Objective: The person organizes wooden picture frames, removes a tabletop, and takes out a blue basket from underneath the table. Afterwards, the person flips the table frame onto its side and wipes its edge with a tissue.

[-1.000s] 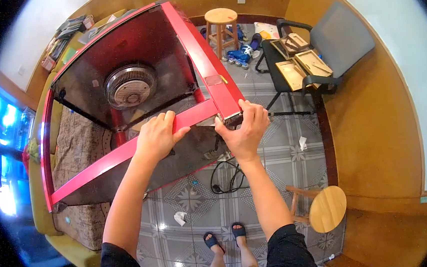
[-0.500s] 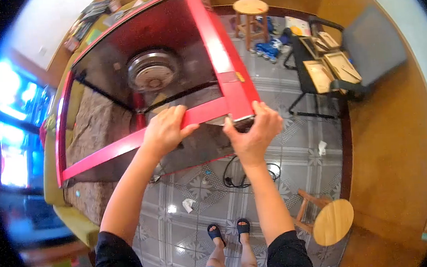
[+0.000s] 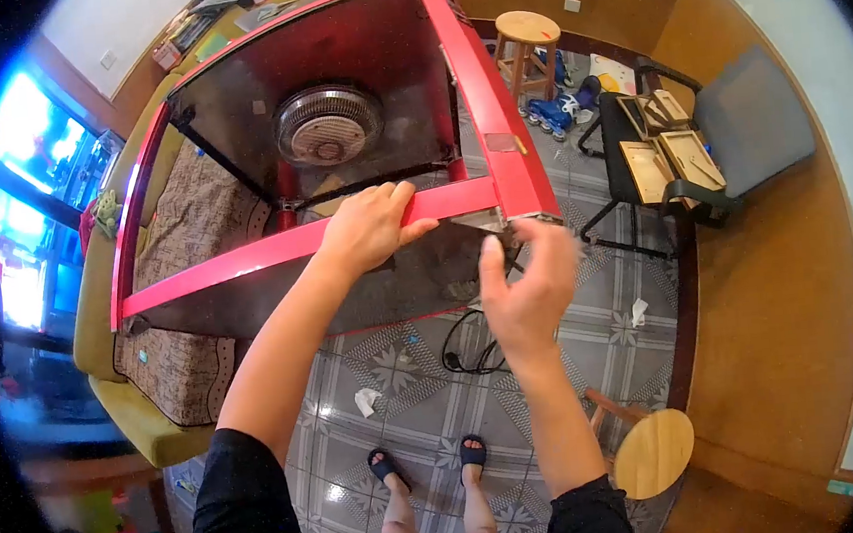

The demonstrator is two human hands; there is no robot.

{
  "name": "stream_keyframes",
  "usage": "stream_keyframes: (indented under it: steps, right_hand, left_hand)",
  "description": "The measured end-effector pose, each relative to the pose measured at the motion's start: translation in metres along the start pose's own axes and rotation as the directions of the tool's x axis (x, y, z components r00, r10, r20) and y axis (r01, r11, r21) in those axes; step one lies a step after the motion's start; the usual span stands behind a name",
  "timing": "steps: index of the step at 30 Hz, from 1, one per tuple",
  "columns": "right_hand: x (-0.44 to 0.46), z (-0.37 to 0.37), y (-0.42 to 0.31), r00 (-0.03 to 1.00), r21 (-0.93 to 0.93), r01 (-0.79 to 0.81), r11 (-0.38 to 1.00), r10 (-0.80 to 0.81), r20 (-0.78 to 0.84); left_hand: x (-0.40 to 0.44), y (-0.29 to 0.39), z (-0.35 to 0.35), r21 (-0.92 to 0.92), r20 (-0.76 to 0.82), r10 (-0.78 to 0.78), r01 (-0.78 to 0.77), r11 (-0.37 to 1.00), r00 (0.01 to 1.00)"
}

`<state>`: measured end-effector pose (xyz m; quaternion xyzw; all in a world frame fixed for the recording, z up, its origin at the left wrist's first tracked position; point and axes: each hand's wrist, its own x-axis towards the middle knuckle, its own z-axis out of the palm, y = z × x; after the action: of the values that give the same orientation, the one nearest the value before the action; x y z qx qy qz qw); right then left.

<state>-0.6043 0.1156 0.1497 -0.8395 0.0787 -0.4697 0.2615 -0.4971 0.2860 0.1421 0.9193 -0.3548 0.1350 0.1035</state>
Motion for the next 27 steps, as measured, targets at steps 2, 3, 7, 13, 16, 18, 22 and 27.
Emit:
stream_keyframes:
  steps: [2,3,7,13,16,18,22,27]
  right_hand:
    - [-0.001,0.003,-0.026,0.715,-0.049,-0.441,0.896,0.384,0.585]
    - [-0.014,0.024,-0.023,0.840,-0.140,-0.189,0.972,0.234,0.490]
    - [-0.029,0.052,-0.022,0.846,0.140,-0.266,0.954,0.161,0.508]
    - [-0.110,-0.022,-0.046,0.675,0.247,-0.515,0.821,0.211,0.707]
    - [-0.218,-0.037,-0.036,0.488,0.166,-0.237,0.957,-0.030,0.872]
    - [-0.258,-0.040,-0.052,0.348,0.148,-0.102,0.984,-0.104,0.932]
    - [-0.278,-0.011,-0.121,0.137,0.097,0.012,0.995,-0.098,0.986]
    - [-0.243,0.080,-0.238,0.483,0.468,0.162,0.868,-0.484,0.730]
  left_hand:
    - [-0.003,0.000,0.003,-0.011,-0.031,-0.007,0.007,1.000,1.000]
    - [-0.002,-0.001,0.005,-0.022,-0.045,0.016,-0.017,1.000,0.999]
    - [-0.004,-0.001,0.005,-0.016,-0.169,0.197,-0.202,0.979,0.966]
    - [-0.082,0.041,-0.026,-0.032,-0.516,0.447,-0.537,0.843,0.731]
    - [-0.180,0.047,-0.006,-0.356,-0.458,0.084,-0.270,0.895,0.885]
    - [-0.259,0.035,0.023,-0.587,-0.307,-0.304,0.072,0.806,0.902]
    - [-0.421,0.006,0.029,-0.468,0.009,-0.762,0.676,0.569,0.648]
    - [-0.577,0.006,0.015,-0.290,0.186,-0.945,0.934,0.211,0.271]
